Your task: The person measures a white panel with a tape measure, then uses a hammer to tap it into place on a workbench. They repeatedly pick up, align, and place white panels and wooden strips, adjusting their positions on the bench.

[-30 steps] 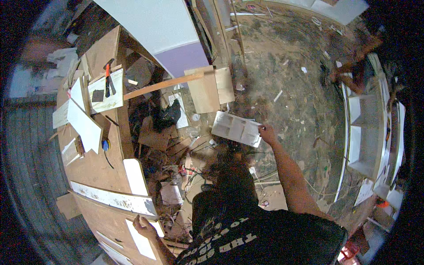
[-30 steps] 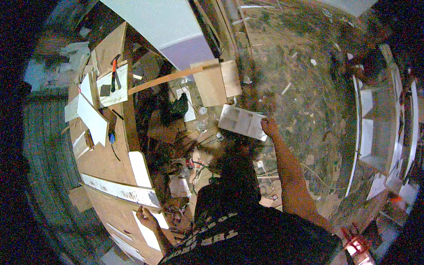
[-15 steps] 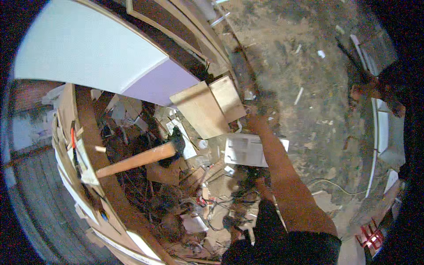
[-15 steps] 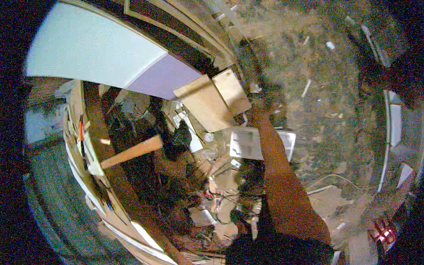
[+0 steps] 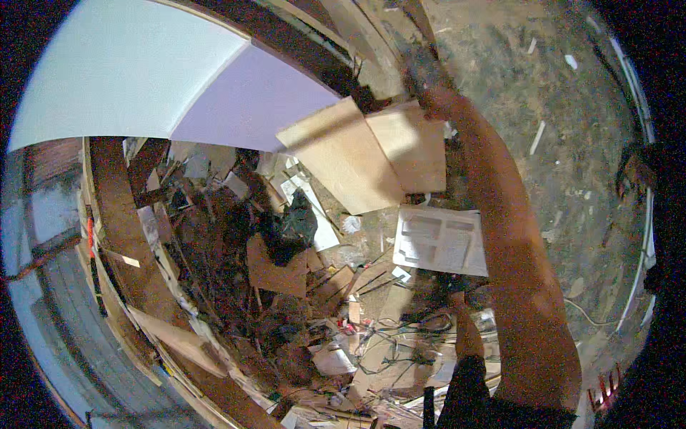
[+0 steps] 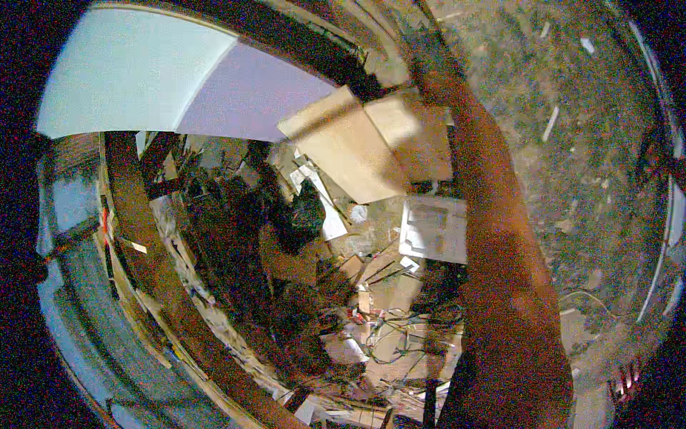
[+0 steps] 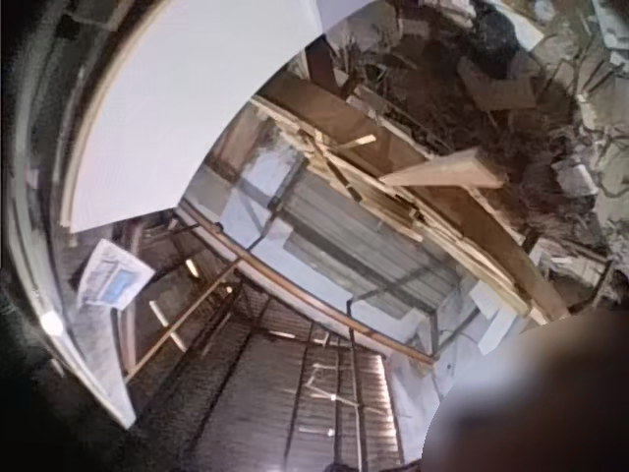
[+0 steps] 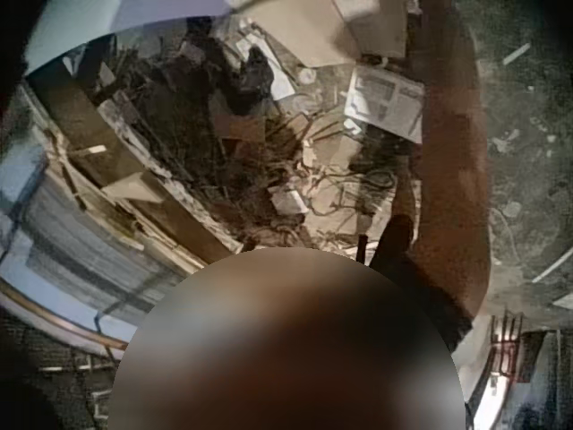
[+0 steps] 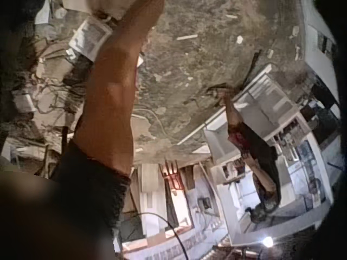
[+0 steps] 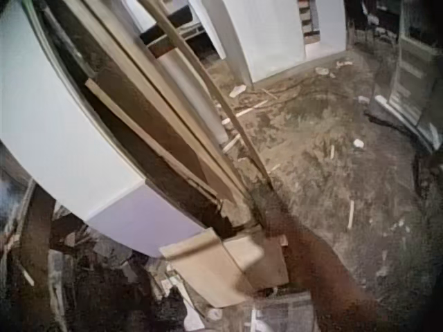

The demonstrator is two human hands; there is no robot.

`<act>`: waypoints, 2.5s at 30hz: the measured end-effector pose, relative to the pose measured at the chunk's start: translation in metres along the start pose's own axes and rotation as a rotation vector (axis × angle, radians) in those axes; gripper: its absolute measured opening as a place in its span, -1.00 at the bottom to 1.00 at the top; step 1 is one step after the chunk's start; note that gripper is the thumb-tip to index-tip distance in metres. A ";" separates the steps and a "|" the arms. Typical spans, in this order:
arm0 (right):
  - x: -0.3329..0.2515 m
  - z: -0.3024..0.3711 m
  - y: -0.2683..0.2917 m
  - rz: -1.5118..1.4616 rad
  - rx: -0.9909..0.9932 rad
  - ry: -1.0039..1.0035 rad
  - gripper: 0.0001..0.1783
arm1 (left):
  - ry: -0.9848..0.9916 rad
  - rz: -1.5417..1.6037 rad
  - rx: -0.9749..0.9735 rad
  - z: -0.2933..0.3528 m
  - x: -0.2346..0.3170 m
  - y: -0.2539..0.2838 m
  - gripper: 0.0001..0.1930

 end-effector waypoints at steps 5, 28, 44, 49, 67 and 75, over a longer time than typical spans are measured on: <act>0.033 0.086 0.030 -0.155 -0.155 0.034 -0.61 | 0.004 0.043 -0.073 0.018 -0.005 -0.003 -0.60; -0.364 0.820 0.105 -0.031 -0.007 0.740 -0.45 | -1.319 0.757 -0.107 0.229 0.107 -0.055 -0.31; -0.576 0.958 -0.151 -1.817 -0.348 0.045 -0.28 | -0.848 1.343 -0.091 0.342 -0.379 0.127 -0.60; -0.607 0.941 -0.139 -1.980 -0.282 0.082 -0.34 | -0.897 0.716 0.072 0.330 -0.437 0.174 -0.24; -0.568 1.051 -0.174 -1.849 0.434 -0.009 -0.22 | -0.423 -0.317 0.416 0.077 -0.659 0.399 0.63; -0.533 1.155 -0.253 -2.027 0.830 -0.009 -0.30 | -0.295 -0.242 0.494 0.116 -0.656 0.396 0.53</act>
Point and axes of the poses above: each hand's wrist, its own z-axis away from the middle knuckle, its own y-axis out of the back of the hand, x = y × z, the point moved 9 cm from there along -z, towards the middle knuckle, and after that the axes turned 8 degrees about -z, right-handed, at the moved point
